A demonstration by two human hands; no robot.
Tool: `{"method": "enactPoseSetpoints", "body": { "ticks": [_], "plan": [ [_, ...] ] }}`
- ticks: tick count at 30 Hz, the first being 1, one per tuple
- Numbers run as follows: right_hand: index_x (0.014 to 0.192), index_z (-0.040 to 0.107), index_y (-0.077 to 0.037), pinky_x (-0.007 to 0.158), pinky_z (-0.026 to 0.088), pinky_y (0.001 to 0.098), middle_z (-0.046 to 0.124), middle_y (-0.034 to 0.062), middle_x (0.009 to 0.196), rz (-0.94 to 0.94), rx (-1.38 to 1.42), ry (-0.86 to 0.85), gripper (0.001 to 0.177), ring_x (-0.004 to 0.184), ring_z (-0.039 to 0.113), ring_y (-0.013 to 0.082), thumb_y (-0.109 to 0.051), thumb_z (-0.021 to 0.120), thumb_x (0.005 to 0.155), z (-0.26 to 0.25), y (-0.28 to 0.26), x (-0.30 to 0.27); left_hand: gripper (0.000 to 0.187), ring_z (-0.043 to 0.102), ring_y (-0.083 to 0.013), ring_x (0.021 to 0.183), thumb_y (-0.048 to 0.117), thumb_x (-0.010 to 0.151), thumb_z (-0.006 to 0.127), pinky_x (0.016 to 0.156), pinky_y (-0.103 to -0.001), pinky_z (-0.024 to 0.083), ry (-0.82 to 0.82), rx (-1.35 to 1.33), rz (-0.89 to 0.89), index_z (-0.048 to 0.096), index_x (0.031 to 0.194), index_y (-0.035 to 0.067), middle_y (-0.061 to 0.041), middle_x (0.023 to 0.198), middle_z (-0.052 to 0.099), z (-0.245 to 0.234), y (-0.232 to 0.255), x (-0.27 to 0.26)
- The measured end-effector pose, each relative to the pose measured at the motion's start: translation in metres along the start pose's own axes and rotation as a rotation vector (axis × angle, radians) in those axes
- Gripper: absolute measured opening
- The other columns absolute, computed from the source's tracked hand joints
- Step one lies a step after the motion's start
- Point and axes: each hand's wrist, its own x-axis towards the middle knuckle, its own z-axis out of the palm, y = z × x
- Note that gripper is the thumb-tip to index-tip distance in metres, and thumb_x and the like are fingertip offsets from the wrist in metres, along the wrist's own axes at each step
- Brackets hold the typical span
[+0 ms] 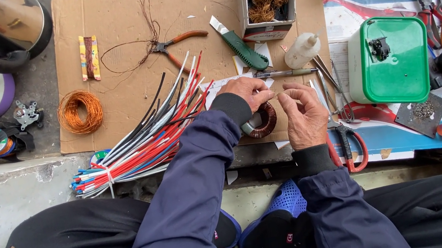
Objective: A person is preparing and soldering multiple colored wires to a copper wire coil on a makeshift workbench.
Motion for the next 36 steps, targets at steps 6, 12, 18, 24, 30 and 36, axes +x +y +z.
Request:
{"method": "enactPoseSetpoints", "body": {
  "ticks": [6, 12, 18, 24, 30, 36],
  "plan": [
    [0.105, 0.081, -0.007, 0.090, 0.064, 0.0351, 0.076, 0.0136, 0.124, -0.008, 0.017, -0.004, 0.011, 0.115, 0.073, 0.0209, -0.017, 0.085, 0.106, 0.002, 0.002, 0.001, 0.023, 0.079, -0.0314, 0.116, 0.051, 0.096, 0.069, 0.105, -0.048, 0.062, 0.035, 0.008, -0.017, 0.084, 0.101, 0.034, 0.001, 0.102, 0.086, 0.008, -0.010, 0.007],
    [0.105, 0.082, -0.008, 0.090, 0.064, 0.0333, 0.077, 0.0119, 0.123, -0.022, 0.035, -0.007, 0.012, 0.115, 0.074, 0.0195, -0.018, 0.086, 0.106, 0.010, 0.006, 0.008, 0.021, 0.080, -0.0290, 0.110, 0.048, 0.095, 0.071, 0.104, -0.047, 0.062, 0.106, -0.103, -0.055, 0.082, 0.102, 0.032, 0.004, 0.093, 0.084, 0.024, -0.027, 0.004],
    [0.105, 0.082, -0.009, 0.088, 0.063, 0.0317, 0.078, 0.0111, 0.122, 0.041, 0.074, 0.006, 0.012, 0.110, 0.073, 0.0159, -0.020, 0.087, 0.105, 0.010, 0.015, 0.012, 0.019, 0.080, -0.0266, 0.108, 0.048, 0.093, 0.074, 0.104, -0.047, 0.062, 0.132, -0.126, -0.044, 0.082, 0.102, 0.033, 0.006, 0.091, 0.082, 0.028, -0.031, 0.002],
    [0.104, 0.082, -0.008, 0.086, 0.064, 0.0294, 0.079, 0.0107, 0.119, 0.160, 0.160, 0.059, 0.012, 0.102, 0.071, 0.0124, -0.019, 0.087, 0.103, 0.008, 0.033, 0.003, 0.019, 0.080, -0.0263, 0.106, 0.046, 0.093, 0.076, 0.103, -0.046, 0.061, 0.121, -0.116, -0.028, 0.083, 0.104, 0.032, 0.005, 0.089, 0.081, 0.027, -0.029, 0.003],
    [0.103, 0.083, -0.009, 0.076, 0.062, 0.0264, 0.080, 0.0100, 0.103, 0.235, 0.144, 0.052, 0.012, 0.084, 0.073, 0.0127, -0.020, 0.086, 0.102, 0.011, 0.022, 0.012, 0.019, 0.080, -0.0264, 0.103, 0.042, 0.092, 0.077, 0.102, -0.047, 0.061, 0.117, -0.118, -0.011, 0.083, 0.105, 0.030, 0.004, 0.086, 0.079, 0.022, -0.024, -0.004],
    [0.103, 0.080, -0.004, 0.066, 0.064, 0.0224, 0.082, 0.0177, 0.095, 0.413, 0.314, 0.023, 0.011, 0.081, 0.082, 0.0198, -0.014, 0.082, 0.099, 0.015, 0.029, 0.023, 0.016, 0.080, -0.0233, 0.098, 0.042, 0.090, 0.078, 0.101, -0.044, 0.061, 0.130, -0.149, -0.005, 0.082, 0.101, 0.031, 0.006, 0.080, 0.076, 0.029, -0.034, 0.004]
  ]
}}
